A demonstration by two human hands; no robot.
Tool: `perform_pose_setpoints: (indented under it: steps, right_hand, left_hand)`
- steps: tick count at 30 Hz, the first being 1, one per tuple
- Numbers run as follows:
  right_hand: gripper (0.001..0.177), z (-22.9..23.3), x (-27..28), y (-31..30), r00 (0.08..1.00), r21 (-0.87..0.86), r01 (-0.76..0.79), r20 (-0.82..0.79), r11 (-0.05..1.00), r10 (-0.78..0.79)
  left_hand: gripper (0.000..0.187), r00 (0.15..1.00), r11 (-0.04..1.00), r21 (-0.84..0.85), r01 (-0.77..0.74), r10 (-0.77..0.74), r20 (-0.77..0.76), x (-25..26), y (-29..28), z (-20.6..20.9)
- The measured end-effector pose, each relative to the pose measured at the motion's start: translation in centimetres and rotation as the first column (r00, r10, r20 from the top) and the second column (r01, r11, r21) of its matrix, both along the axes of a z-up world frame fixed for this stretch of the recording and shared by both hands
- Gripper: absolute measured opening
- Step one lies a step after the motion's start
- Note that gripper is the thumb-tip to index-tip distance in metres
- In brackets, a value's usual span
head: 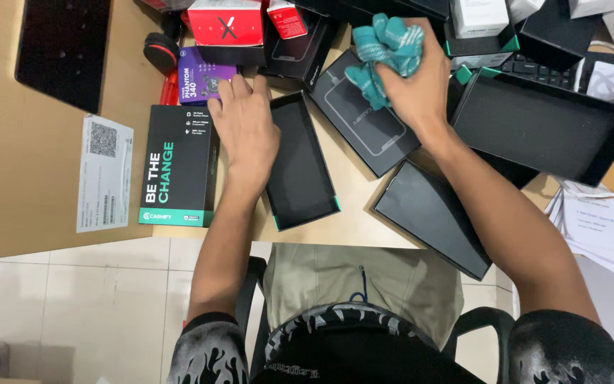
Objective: The person wipes the exterior of black rectangular boxes and a smaller smartphone box using a cloth, then places them into an open larger box on a desk.
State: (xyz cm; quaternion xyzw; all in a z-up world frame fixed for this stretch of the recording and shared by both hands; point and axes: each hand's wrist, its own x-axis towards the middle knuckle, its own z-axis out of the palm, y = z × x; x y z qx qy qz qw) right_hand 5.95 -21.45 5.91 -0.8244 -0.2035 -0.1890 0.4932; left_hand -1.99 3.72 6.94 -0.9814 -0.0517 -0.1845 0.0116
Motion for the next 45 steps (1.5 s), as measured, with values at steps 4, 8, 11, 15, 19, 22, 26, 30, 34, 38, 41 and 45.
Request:
perform_pose_setpoints:
  steps: [4,8,11,15,19,22,26,30,34,38,41,45]
  right_hand:
    - [0.038,-0.5,0.6,-0.5,0.999,0.165,-0.011,-0.047,0.986,0.019]
    - [0.037,-1.2,0.8,-0.7,1.000,0.167,-0.015,0.017,0.986,0.012]
    - [0.033,-1.5,1.1,-0.7,0.996,0.291,-0.073,-0.030,0.954,0.085]
    - [0.037,-1.3,1.1,-0.9,0.997,0.129,-0.027,-0.073,0.991,0.037]
    - [0.043,-0.4,0.3,-0.4,0.991,-0.105,-0.036,-0.130,0.994,0.022]
    - [0.048,0.3,0.4,-0.4,0.984,-0.169,-0.087,-0.167,0.982,0.059]
    - [0.046,0.4,0.6,-0.6,0.975,-0.170,-0.122,-0.204,0.978,0.087]
    - [0.041,0.3,1.1,-1.0,0.948,-0.023,-0.080,-0.310,0.997,0.069]
    - [0.039,1.0,1.5,-1.4,0.828,0.430,-0.113,-0.458,0.896,0.324]
    - [0.037,3.1,1.6,-2.3,0.639,0.650,-0.053,-0.561,0.758,0.526]
    - [0.036,3.4,1.2,-2.3,0.575,0.613,-0.066,-0.621,0.787,0.532]
    - [0.036,3.1,1.3,-1.7,0.514,0.645,-0.084,-0.625,0.760,0.587]
  left_hand:
    - [0.042,0.975,0.979,-0.114,0.171,-0.152,0.160,-0.6,-1.0,1.4]
    - [0.022,0.932,0.830,-0.441,0.341,-0.358,0.047,0.2,-3.2,0.8]
    - [0.030,0.924,0.871,-0.311,0.380,-0.368,0.098,0.2,-4.2,-0.2]
    - [0.050,0.912,0.846,-0.340,0.410,-0.374,0.169,0.0,-4.3,-0.2]
    - [0.078,0.899,0.835,-0.344,0.430,-0.433,0.073,-0.6,-4.5,0.5]
    - [0.095,0.850,0.769,-0.423,0.478,-0.527,0.003,-0.5,-3.8,0.8]
    - [0.108,0.830,0.751,-0.409,0.519,-0.557,0.031,0.0,-4.0,0.3]
    - [0.112,0.841,0.734,-0.460,0.499,-0.537,0.056,0.2,-3.7,0.2]
    - [0.117,0.855,0.720,-0.489,0.492,-0.505,0.116,0.3,-3.5,0.7]
    - [0.117,0.843,0.696,-0.493,0.522,-0.507,0.177,0.0,-3.9,1.2]
    - [0.114,0.819,0.682,-0.460,0.569,-0.522,0.238,-0.1,-4.0,1.1]
    - [0.119,0.844,0.651,-0.557,0.515,-0.498,0.198,0.1,-4.2,1.2]
